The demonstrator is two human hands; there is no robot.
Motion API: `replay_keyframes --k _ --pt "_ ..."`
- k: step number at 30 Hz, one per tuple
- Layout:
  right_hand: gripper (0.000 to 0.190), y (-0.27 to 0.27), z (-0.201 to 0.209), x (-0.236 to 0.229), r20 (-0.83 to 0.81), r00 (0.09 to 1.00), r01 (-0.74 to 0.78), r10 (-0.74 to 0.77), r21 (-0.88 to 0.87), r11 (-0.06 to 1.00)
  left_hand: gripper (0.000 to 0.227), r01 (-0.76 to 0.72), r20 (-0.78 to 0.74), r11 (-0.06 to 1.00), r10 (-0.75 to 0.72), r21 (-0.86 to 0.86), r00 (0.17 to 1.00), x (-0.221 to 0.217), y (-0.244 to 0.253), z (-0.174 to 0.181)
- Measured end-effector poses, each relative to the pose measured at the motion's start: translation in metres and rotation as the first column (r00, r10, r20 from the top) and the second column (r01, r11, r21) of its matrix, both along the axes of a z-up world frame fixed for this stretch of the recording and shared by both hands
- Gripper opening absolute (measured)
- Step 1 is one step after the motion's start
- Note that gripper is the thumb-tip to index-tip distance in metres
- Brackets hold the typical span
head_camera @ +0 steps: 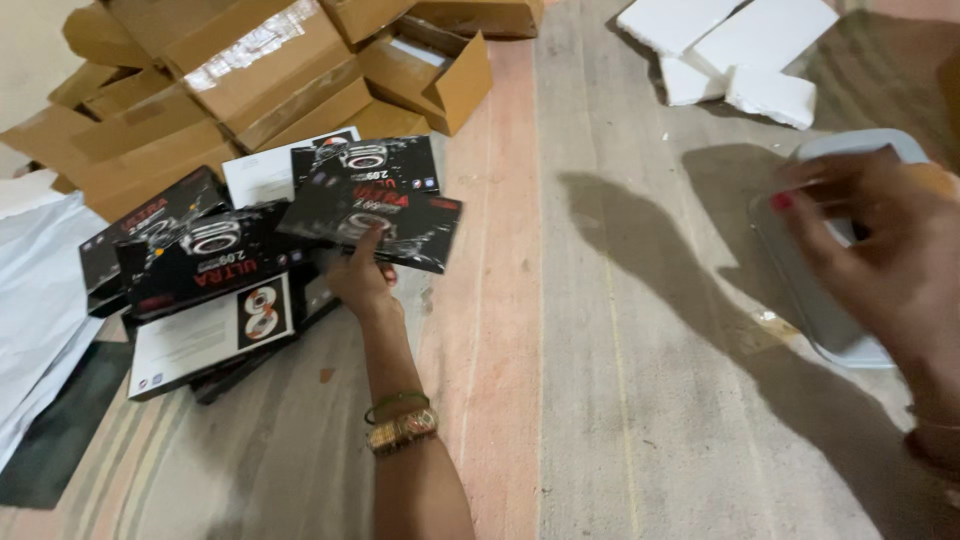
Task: The person packs smartwatches into small cardboard boxes. They open product boxes, place the watch and accessories inside, close the product box, insert it into a shipping box, and seal the box with packing tape.
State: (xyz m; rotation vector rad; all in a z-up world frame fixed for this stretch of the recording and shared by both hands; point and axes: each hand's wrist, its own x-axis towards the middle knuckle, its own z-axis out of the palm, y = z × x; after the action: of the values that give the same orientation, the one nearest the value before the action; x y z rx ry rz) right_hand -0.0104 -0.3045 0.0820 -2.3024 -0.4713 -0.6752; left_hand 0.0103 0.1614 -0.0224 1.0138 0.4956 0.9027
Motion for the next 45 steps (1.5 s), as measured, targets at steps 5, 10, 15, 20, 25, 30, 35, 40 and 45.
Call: replay_keyframes --k 5,10,15,20,25,30,35,40,45 --pt "0.033 0.043 -0.001 0.000 -0.350 0.927 -0.173 0.133 -0.087 0.981 0.022 0.513 -0.012 0.839 -0.519 0.181 0.854 -0.015 -0.085 0.022" --pt "0.091 0.078 -0.014 -0.022 -0.458 0.802 -0.404 0.384 0.058 0.913 0.025 0.717 -0.261 0.675 -0.670 0.178 0.695 -0.023 -0.165 0.036" --pt "0.100 0.079 -0.019 -0.014 -0.619 0.713 -0.286 0.329 0.172 0.943 0.043 0.832 -0.200 0.554 -0.813 0.022 0.547 -0.023 -0.184 0.032" --pt "0.083 0.066 -0.029 0.000 -0.622 0.572 -0.274 0.535 0.470 0.839 0.046 0.843 0.006 0.535 -0.844 -0.056 0.536 -0.016 -0.191 0.018" --pt "0.076 0.067 -0.033 -0.001 -0.651 0.545 -0.247 0.528 0.476 0.844 0.062 0.885 0.095 0.452 -0.882 -0.108 0.462 -0.013 -0.196 0.012" --pt "0.075 0.069 -0.029 -0.001 -0.599 0.538 -0.331 0.593 0.496 0.803 0.066 0.901 0.084 0.431 -0.897 -0.048 0.434 -0.016 -0.198 0.017" --pt "0.074 0.070 -0.030 -0.002 -0.605 0.502 -0.325 0.618 0.531 0.783 0.062 0.899 0.090 0.433 -0.895 -0.066 0.438 -0.018 -0.198 0.020" --pt "0.073 0.071 -0.031 -0.002 -0.590 0.407 -0.257 0.698 0.659 0.707 0.049 0.879 0.039 0.462 -0.882 -0.117 0.469 -0.018 -0.195 0.018" --pt "0.076 0.072 -0.032 -0.002 -0.582 0.387 -0.220 0.715 0.695 0.685 0.042 0.867 0.072 0.470 -0.871 -0.168 0.486 -0.016 -0.193 0.015"
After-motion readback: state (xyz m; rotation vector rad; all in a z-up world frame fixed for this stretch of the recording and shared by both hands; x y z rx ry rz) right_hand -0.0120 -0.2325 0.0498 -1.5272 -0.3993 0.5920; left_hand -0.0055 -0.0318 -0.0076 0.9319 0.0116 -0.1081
